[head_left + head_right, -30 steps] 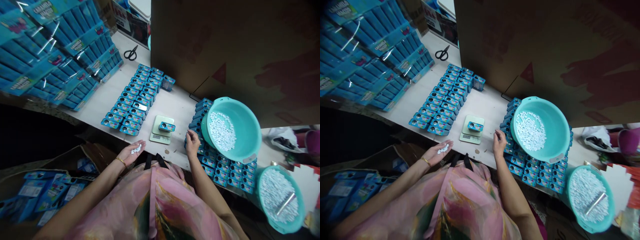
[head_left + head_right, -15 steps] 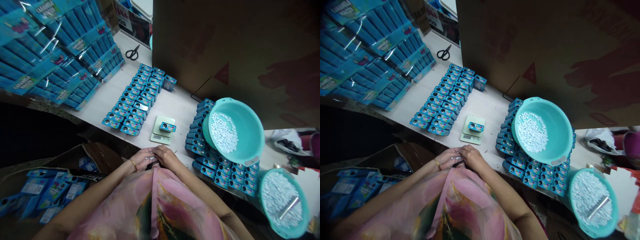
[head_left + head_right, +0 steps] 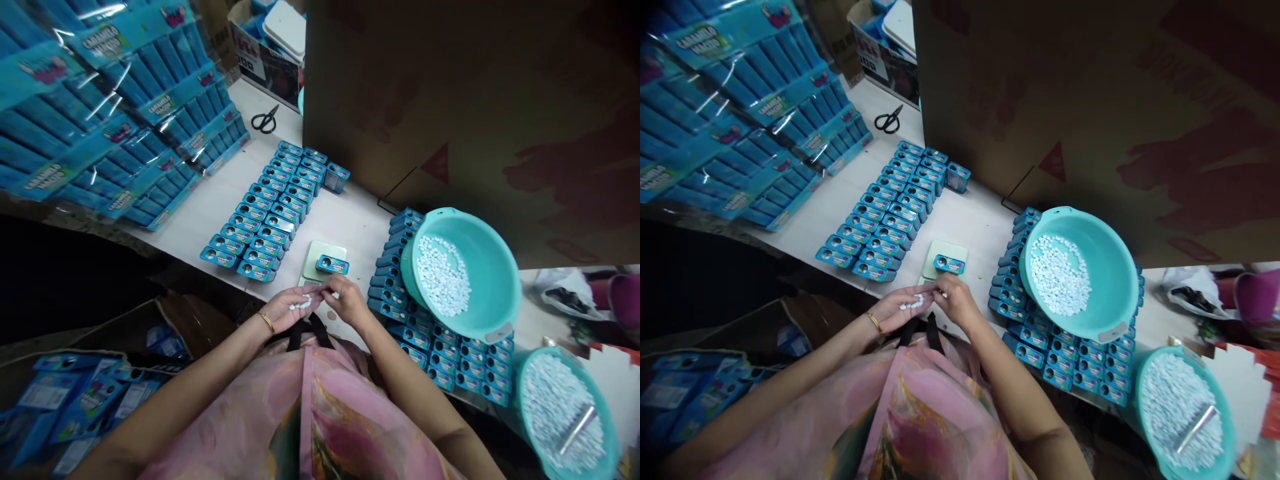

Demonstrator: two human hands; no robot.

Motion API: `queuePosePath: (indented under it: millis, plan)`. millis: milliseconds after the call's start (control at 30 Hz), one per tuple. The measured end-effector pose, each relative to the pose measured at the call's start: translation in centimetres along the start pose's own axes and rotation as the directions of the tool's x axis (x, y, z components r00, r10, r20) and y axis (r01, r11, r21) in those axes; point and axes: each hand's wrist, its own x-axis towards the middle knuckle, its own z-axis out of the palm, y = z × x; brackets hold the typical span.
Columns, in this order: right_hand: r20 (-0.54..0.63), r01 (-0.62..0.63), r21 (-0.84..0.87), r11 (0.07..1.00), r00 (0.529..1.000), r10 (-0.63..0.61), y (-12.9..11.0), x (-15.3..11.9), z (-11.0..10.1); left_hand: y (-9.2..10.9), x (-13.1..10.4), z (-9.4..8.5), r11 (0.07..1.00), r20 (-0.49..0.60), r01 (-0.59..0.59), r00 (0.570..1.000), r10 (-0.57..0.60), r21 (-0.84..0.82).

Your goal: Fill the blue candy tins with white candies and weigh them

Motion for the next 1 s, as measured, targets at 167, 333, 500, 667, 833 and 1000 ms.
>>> queuePosePath:
  millis: [167,333,500,667,833,1000]
  plan:
    - [-0.215,-0.066,0.033,0.997,0.974,0.072,1.7,3.4,-1.0,1.8,0.4,0.2,0.998,-0.023,-0.064,0.998,0.064,0.018]
    - [-0.379,-0.194,0.141,0.971,0.896,0.234,3.6,1.5,-1.8,1.4,-1.8,-2.7,0.996,-0.101,-0.088,0.991,0.09,0.016]
    - [-0.448,-0.348,0.247,0.904,0.786,0.425,5.6,-3.2,-1.4,0.4,-4.0,-6.2,0.993,-0.245,-0.117,0.963,0.112,-0.006]
    - [-0.454,-0.37,0.228,0.901,0.778,0.435,6.4,-4.6,-0.7,-0.3,-4.2,-7.2,0.994,-0.308,-0.105,0.947,0.095,-0.019]
    - [-0.479,-0.338,0.195,0.921,0.787,0.39,6.2,-3.9,-1.3,-0.3,-4.1,-7.1,0.993,-0.323,-0.116,0.941,0.105,-0.015]
    - [-0.42,-0.292,0.167,0.942,0.843,0.336,5.9,-2.8,-1.3,-0.2,-4.0,-7.0,0.994,-0.354,-0.104,0.931,0.087,-0.03]
